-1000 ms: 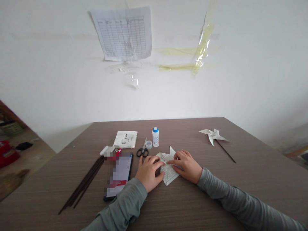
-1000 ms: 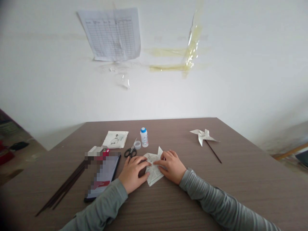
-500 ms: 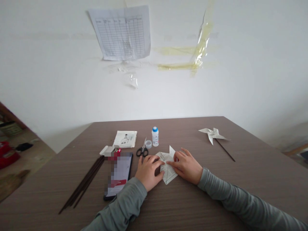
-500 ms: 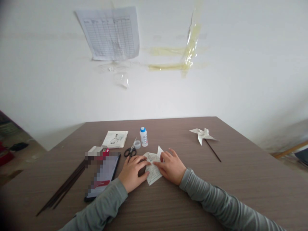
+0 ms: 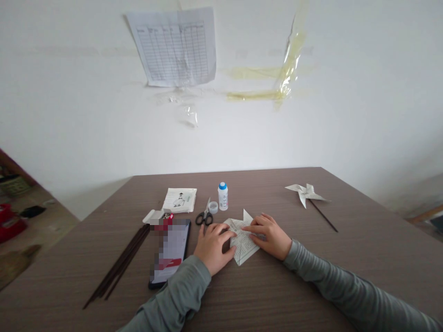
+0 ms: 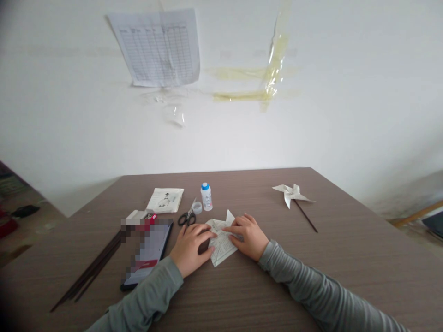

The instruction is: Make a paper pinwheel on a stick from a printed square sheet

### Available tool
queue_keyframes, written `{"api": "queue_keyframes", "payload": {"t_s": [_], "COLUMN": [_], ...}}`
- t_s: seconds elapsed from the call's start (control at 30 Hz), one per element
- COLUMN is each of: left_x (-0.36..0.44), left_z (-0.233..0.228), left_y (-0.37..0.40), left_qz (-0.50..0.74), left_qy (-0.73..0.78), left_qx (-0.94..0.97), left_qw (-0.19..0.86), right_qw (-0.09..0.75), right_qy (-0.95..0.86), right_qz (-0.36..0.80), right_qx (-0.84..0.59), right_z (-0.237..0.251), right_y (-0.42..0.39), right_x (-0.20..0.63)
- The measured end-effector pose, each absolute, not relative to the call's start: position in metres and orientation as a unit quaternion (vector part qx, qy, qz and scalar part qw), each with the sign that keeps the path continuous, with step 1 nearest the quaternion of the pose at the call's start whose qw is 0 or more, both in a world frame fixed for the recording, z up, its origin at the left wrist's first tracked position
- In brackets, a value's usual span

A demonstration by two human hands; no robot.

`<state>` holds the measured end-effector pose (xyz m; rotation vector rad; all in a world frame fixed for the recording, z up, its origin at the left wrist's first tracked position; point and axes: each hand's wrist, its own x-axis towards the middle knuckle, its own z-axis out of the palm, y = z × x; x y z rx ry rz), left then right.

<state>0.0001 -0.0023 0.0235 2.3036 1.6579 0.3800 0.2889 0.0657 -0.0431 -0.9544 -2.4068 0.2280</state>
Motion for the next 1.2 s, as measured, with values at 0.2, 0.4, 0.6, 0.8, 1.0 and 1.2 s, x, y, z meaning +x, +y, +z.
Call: {"api": "queue_keyframes", "payload": {"t_s": [0.2,0.4,0.6,0.8,1.0,1.2], "left_x": [0.001,-0.001,0.001,-0.001,0.0,-0.003], "left_z": [0.023,0.021,0.025,0.022,0.024,0.021], "left_y": [-0.002,-0.002,-0.003,-0.002,-0.003,-0.003], "left_qz": [0.135,0.147,0.137,0.156,0.133,0.142], "left_qy": [0.574,0.573,0.582,0.58,0.583,0.577], "left_qx": [0.797,0.794,0.789,0.787,0.789,0.793], "left_qw": [0.134,0.138,0.14,0.14,0.139,0.138], "right_qw": [0.242,0.217,0.243,0.261,0.246,0.26], "right_qy": [-0.901,-0.907,-0.88,-0.894,-0.904,-0.907], "right_qz": [0.02,0.009,0.124,0.072,0.006,0.026], "right_qx": [-0.361,-0.36,-0.389,-0.358,-0.35,-0.332], "right_z": [-0.037,-0.029,-0.035,-0.04,-0.036,-0.036], "right_y": [0.058,0.054,0.067,0.063,0.057,0.058], "right_x": [0.282,0.282,0.292,0.294,0.287,0.287]}}
